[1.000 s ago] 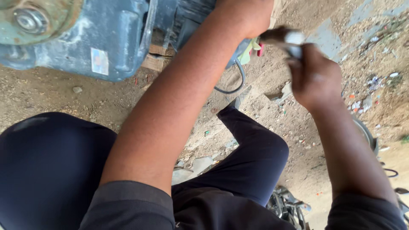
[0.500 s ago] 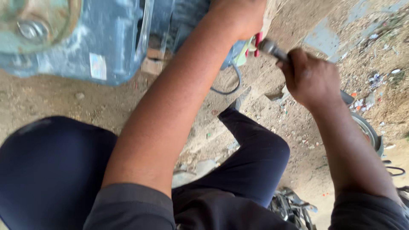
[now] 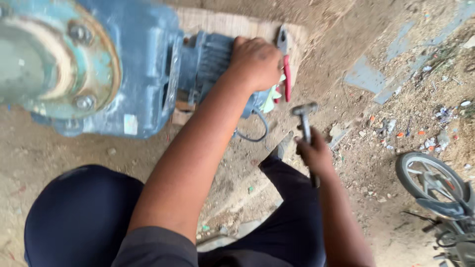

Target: The person works on a blue electric water pump motor resting on wooden planks on the ground. They hammer the motor housing, use red-handled pliers to pry and grip parts, cut a wire with side cutters, and use a screwdriver on the motor's terminal box while repositioning the unit.

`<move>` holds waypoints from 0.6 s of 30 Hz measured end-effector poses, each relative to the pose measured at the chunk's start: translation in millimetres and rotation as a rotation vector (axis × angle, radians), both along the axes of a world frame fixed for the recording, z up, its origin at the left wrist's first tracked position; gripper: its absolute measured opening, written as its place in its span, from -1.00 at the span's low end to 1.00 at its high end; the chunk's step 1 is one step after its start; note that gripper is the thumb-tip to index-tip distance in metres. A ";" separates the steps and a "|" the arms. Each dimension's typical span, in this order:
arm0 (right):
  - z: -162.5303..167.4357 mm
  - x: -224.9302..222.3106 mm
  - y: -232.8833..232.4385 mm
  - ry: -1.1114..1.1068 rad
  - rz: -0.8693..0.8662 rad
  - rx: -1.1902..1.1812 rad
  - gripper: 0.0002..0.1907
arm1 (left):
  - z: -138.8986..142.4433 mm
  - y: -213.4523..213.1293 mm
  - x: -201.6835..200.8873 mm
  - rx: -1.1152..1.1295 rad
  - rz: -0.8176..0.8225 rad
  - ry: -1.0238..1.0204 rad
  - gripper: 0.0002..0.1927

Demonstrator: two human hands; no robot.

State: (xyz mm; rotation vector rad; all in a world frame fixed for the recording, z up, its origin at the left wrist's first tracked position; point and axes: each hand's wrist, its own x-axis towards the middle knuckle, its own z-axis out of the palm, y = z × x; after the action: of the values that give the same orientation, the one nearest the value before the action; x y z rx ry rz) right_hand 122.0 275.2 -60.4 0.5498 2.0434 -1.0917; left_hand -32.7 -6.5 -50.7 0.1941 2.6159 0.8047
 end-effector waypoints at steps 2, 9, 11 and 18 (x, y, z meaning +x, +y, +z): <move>-9.8 24.1 -1.0 0.193 0.032 0.128 -0.53 | 4.3 -0.5 1.7 0.004 -0.017 -0.104 -0.79; 16.5 -11.5 1.1 0.550 0.145 -0.058 -0.58 | 2.6 0.7 4.9 0.000 -0.024 -0.038 -0.77; 36.3 -26.6 -6.7 0.704 0.391 0.062 -0.60 | -1.4 0.7 5.8 0.003 -0.020 -0.037 -0.78; 74.3 -62.2 -30.6 0.919 0.803 0.303 -0.55 | -19.9 6.0 9.4 -0.013 0.007 0.142 -0.81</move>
State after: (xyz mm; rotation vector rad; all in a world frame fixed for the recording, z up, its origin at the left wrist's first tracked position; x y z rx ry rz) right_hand 59.8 244.5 13.9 -0.7634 2.8140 -0.5490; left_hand -23.3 -0.5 -70.6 0.2472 2.7546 0.8035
